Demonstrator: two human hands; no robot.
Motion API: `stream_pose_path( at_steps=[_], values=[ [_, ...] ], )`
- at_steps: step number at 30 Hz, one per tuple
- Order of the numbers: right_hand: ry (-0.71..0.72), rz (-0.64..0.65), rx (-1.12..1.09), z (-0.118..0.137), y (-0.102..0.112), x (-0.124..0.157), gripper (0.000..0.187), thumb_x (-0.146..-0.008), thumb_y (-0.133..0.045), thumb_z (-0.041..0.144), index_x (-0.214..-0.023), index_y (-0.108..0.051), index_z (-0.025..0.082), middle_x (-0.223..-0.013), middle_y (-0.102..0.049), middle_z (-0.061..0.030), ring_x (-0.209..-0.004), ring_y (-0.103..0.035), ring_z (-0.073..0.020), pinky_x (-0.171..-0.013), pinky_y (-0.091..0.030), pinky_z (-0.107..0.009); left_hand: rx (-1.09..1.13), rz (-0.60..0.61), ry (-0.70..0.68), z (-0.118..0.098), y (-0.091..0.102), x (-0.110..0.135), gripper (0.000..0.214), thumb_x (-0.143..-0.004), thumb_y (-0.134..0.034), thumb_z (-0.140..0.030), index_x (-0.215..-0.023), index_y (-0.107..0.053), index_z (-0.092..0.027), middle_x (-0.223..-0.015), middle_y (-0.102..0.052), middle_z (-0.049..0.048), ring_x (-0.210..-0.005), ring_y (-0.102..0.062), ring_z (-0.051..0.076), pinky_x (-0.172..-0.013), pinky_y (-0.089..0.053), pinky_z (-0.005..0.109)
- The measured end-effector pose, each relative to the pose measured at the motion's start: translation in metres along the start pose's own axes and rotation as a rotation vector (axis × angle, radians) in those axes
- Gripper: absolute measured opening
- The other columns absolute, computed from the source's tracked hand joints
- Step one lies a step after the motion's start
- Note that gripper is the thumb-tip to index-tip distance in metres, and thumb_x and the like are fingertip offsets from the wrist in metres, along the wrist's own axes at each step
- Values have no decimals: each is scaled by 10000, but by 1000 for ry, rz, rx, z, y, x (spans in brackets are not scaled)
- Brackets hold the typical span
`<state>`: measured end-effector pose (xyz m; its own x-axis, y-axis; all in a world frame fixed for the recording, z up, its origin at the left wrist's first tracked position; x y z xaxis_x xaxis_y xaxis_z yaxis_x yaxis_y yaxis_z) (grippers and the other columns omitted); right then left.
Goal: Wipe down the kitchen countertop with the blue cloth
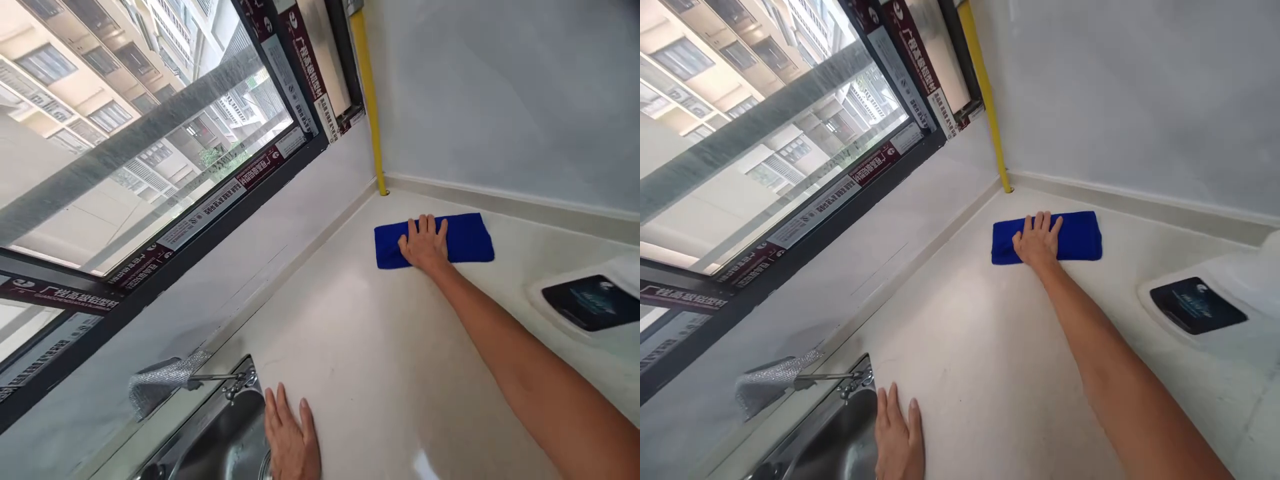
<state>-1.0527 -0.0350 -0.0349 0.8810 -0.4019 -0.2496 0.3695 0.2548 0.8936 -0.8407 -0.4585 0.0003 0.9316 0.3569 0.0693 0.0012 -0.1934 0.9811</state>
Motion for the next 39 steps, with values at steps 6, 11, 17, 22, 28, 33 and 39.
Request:
stream_pose_path(
  at_steps=[6,11,17,22,28,33,39],
  values=[
    [-33,112,52,69,-24,-21,636,-1007,-316,349,-1524,-377,-16,-1604,-331,-285,-1508,-209,-430,-1201,-74,-680,-16,-4,-11,10,-9,-2,786,-970,-176,-595,-1592,-283,-126,-1711,-98,123,-1561,-141,339,-1243,-285,554],
    [89,151,19,131,-39,-5,651,-979,-355,363,-1528,-396,16,-1616,-347,-246,-1518,-231,-409,-1221,-81,-662,15,-95,-49,19,-21,-3,728,-994,-221,-576,-1592,-294,-168,-1706,-138,116,-1547,-181,353,-1240,-266,591],
    [317,158,-75,178,-43,47,638,-974,-387,383,-1524,-441,63,-1610,-386,-203,-1522,-261,-367,-1259,-79,-600,54,-145,-112,11,-16,-2,753,-1005,-205,-565,-1532,-398,-64,-1660,-236,209,-1507,-255,405,-1224,-289,597],
    [529,255,-128,185,-20,117,632,-980,-439,412,-1533,-439,107,-1621,-382,-173,-1532,-268,-323,-1284,-95,-549,110,-189,-115,7,-16,-1,692,-1025,-201,-485,-1501,-457,-52,-1636,-298,217,-1479,-304,433,-1181,-343,630],
    [672,326,-191,160,21,207,645,-996,-456,437,-1570,-384,152,-1663,-305,-138,-1567,-186,-276,-1301,-85,-532,207,-243,-73,5,-21,1,604,-1043,-233,-436,-1508,-470,-131,-1626,-354,153,-1490,-326,384,-1123,-429,636],
    [718,386,-160,124,61,279,712,-985,-468,349,-1637,-209,227,-1699,-204,-81,-1580,-134,-263,-1301,-112,-556,215,-339,-119,4,-20,4,566,-1045,-277,-393,-1492,-487,-118,-1635,-333,154,-1501,-290,401,-1104,-452,629],
    [754,381,-80,72,98,368,754,-1000,-437,342,-1649,-61,267,-1694,-196,-60,-1563,-208,-282,-1282,-205,-562,315,-332,-104,10,-28,7,548,-1022,-338,-383,-1512,-473,-180,-1627,-354,155,-1509,-285,390,-1112,-442,620]
  ],
)
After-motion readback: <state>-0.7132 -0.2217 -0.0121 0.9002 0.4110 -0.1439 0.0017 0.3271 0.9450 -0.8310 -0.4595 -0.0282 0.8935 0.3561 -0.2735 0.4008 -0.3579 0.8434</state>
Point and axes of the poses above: each hand's wrist, its own x-axis away from the middle knuckle, its own y-axis out of the back of the hand, z = x × y, the point moved 1 cm from there along -x, towards the middle knuckle
